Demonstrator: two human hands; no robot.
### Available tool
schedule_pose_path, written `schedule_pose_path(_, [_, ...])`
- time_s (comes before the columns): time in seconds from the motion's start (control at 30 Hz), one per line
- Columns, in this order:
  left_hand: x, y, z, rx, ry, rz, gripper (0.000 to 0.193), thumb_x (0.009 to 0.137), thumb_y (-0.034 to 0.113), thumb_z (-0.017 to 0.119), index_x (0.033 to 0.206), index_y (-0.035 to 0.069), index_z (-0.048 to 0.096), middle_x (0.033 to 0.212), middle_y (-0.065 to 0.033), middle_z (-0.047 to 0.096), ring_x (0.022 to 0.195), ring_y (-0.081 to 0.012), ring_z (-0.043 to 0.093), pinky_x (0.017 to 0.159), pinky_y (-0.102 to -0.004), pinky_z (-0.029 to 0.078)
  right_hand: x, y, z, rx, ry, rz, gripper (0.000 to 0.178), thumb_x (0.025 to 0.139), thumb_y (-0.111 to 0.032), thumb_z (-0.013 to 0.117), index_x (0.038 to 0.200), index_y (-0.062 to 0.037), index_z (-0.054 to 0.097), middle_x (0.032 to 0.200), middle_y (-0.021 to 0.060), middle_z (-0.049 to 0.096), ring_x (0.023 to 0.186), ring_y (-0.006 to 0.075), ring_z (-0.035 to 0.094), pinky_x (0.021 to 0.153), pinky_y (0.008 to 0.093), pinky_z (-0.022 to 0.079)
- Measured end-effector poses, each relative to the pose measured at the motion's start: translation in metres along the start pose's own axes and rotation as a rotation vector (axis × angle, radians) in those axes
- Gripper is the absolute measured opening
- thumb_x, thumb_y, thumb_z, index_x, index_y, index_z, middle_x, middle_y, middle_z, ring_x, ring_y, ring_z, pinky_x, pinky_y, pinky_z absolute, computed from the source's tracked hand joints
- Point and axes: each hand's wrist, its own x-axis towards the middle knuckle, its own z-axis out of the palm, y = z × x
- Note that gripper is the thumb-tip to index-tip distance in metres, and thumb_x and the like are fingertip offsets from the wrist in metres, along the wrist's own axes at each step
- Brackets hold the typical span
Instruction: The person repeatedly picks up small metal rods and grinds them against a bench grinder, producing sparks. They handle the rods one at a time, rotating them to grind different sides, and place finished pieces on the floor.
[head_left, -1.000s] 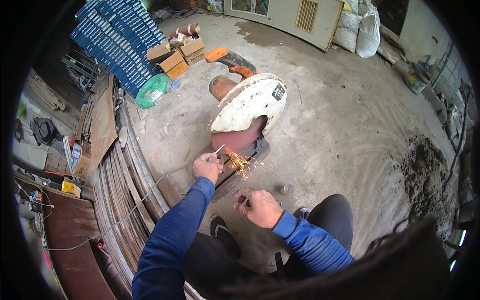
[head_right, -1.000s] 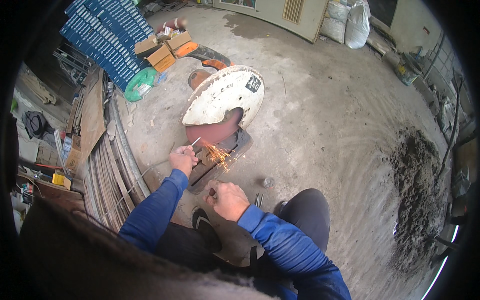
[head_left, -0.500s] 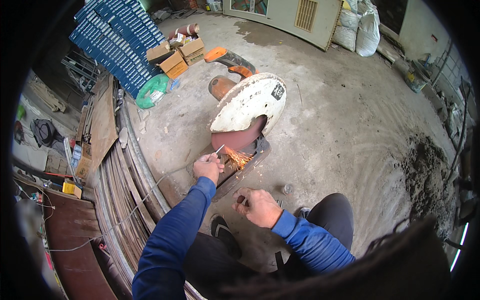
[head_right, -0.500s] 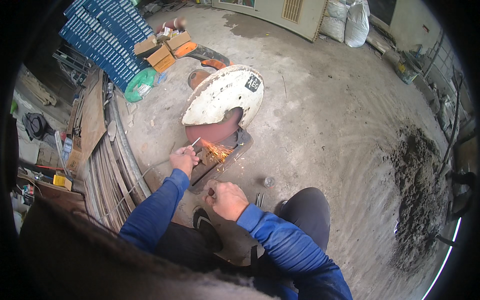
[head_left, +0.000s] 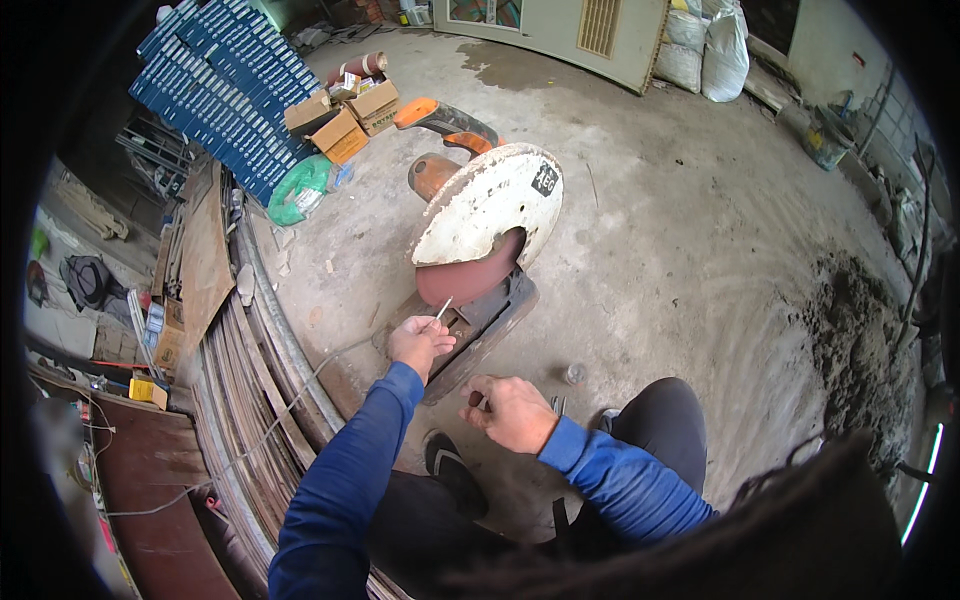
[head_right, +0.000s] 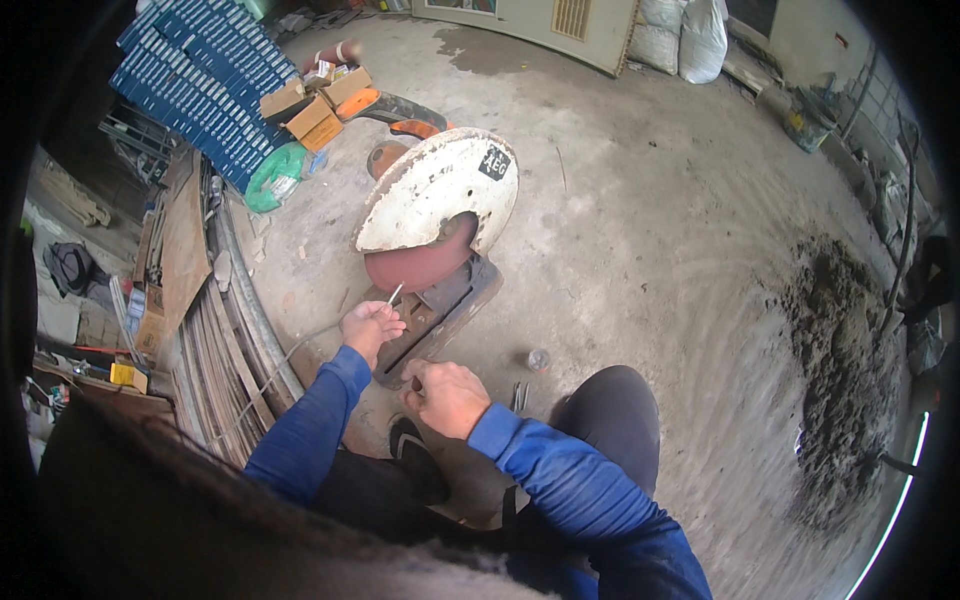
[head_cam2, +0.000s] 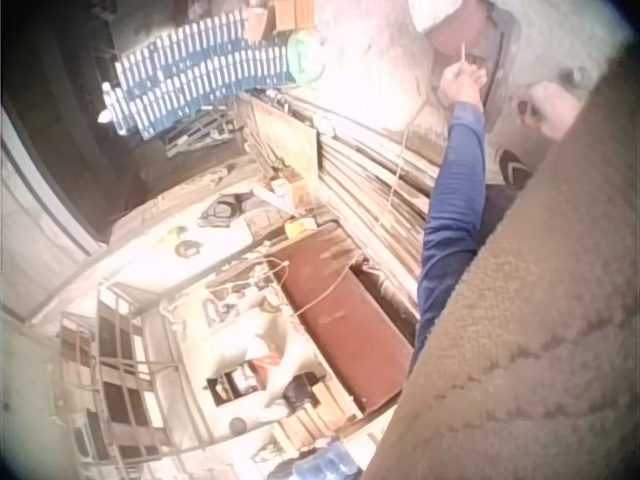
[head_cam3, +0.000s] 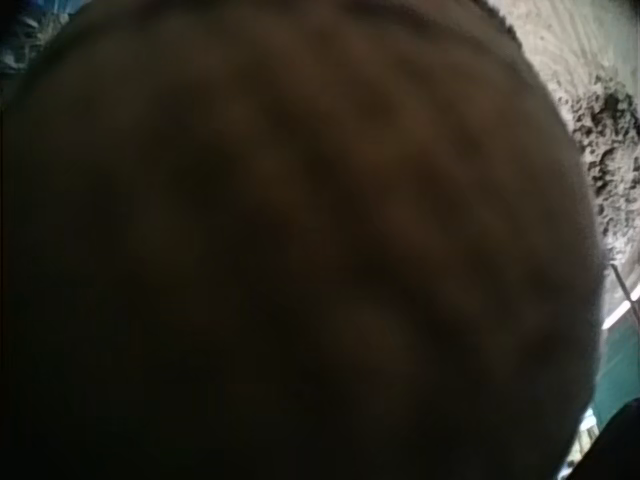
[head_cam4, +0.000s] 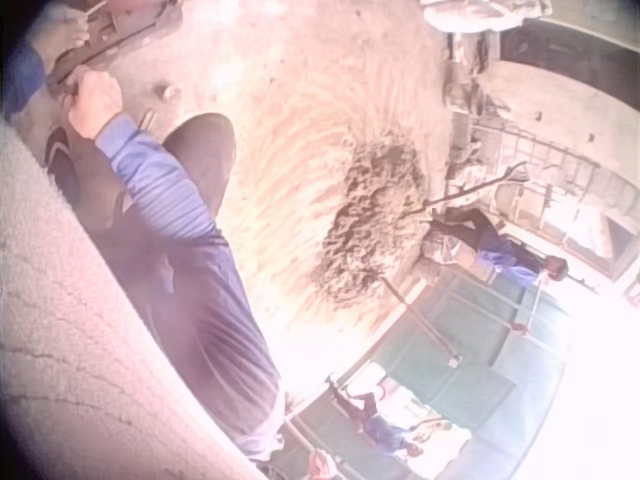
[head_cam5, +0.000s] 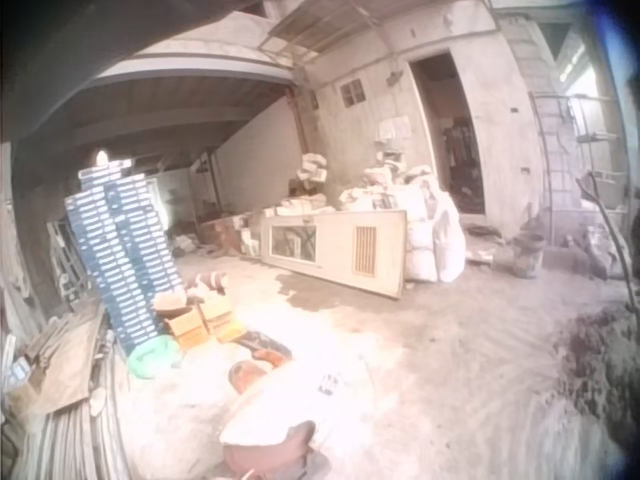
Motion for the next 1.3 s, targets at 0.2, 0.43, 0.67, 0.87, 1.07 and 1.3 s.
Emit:
schedule_pose_path(0.2, [-0.006, 0.006, -0.001, 0.095, -0.040, -0.043, 0.019, 0.099, 0.010, 0.056, 0.111, -0.005, 0.061, 0.095, -0.0126, 0.065, 0.077, -0.0204, 0.069, 0.067, -0.0303, 0.058, 0.011, 0.013, 0.009, -0.008, 0.108, 0.105, 0.020, 0.085, -0.021, 0.068, 0.096, -0.0036, 0.069, 0.087, 0.0198, 0.071, 0.088, 0.0396, 0.067, 0.077, 0.0461, 0.053])
schedule_pose_path(0.43, [-0.026, 0.007, 0.013, 0.041, -0.062, 0.042, 0.022, 0.096, 0.008, 0.059, 0.115, -0.004, 0.061, 0.102, -0.0119, 0.067, 0.084, -0.0191, 0.068, 0.072, -0.0325, 0.057, 0.072, 0.049, 0.051, 0.154, 0.457, 0.295, 0.027, 0.091, -0.030, 0.067, 0.098, -0.0044, 0.072, 0.081, 0.0219, 0.069, 0.078, 0.0352, 0.069, 0.072, 0.0413, 0.054])
schedule_pose_path(0.67, [-0.019, -0.009, 0.002, -0.047, -0.057, 0.043, 0.027, 0.093, 0.012, 0.066, 0.115, -0.003, 0.062, 0.101, -0.0106, 0.068, 0.088, -0.0189, 0.067, 0.074, -0.0324, 0.057, 0.121, 0.077, 0.105, 0.842, 0.598, 0.360, 0.028, 0.092, -0.027, 0.061, 0.096, -0.0020, 0.074, 0.084, 0.0164, 0.072, 0.079, 0.0249, 0.070, 0.075, 0.0374, 0.054])
schedule_pose_path(0.87, [0.000, -0.036, -0.025, -0.151, -0.283, 0.030, 0.026, 0.089, 0.020, 0.074, 0.106, 0.002, 0.071, 0.092, -0.0053, 0.071, 0.078, -0.0145, 0.069, 0.066, -0.0269, 0.058, 0.129, 0.087, 0.127, 0.450, 0.801, 0.187, 0.027, 0.081, -0.002, 0.048, 0.090, -0.0026, 0.072, 0.088, 0.0136, 0.072, 0.086, 0.0259, 0.069, 0.079, 0.0369, 0.055])
schedule_pose_path(1.07, [0.048, -0.053, -0.006, -0.159, -0.246, 0.143, 0.020, 0.091, 0.013, 0.070, 0.100, -0.004, 0.064, 0.084, -0.0111, 0.068, 0.071, -0.0198, 0.068, 0.059, -0.0309, 0.058, 0.138, 0.088, 0.126, 0.814, 0.680, 0.314, 0.020, 0.093, -0.019, 0.061, 0.095, -0.0021, 0.071, 0.084, 0.0063, 0.070, 0.078, 0.0145, 0.065, 0.073, 0.0325, 0.054])
schedule_pose_path(1.3, [-0.018, -0.007, -0.035, 0.128, -0.232, -0.016, 0.030, 0.088, 0.025, 0.074, 0.108, 0.004, 0.064, 0.090, -0.0078, 0.069, 0.071, -0.0157, 0.068, 0.059, -0.0273, 0.056, 0.137, 0.092, 0.121, 1.099, 0.695, 0.063, 0.010, 0.100, -0.015, 0.055, 0.098, -0.0063, 0.059, 0.087, 0.0068, 0.067, 0.070, 0.0140, 0.063, 0.061, 0.0312, 0.055])
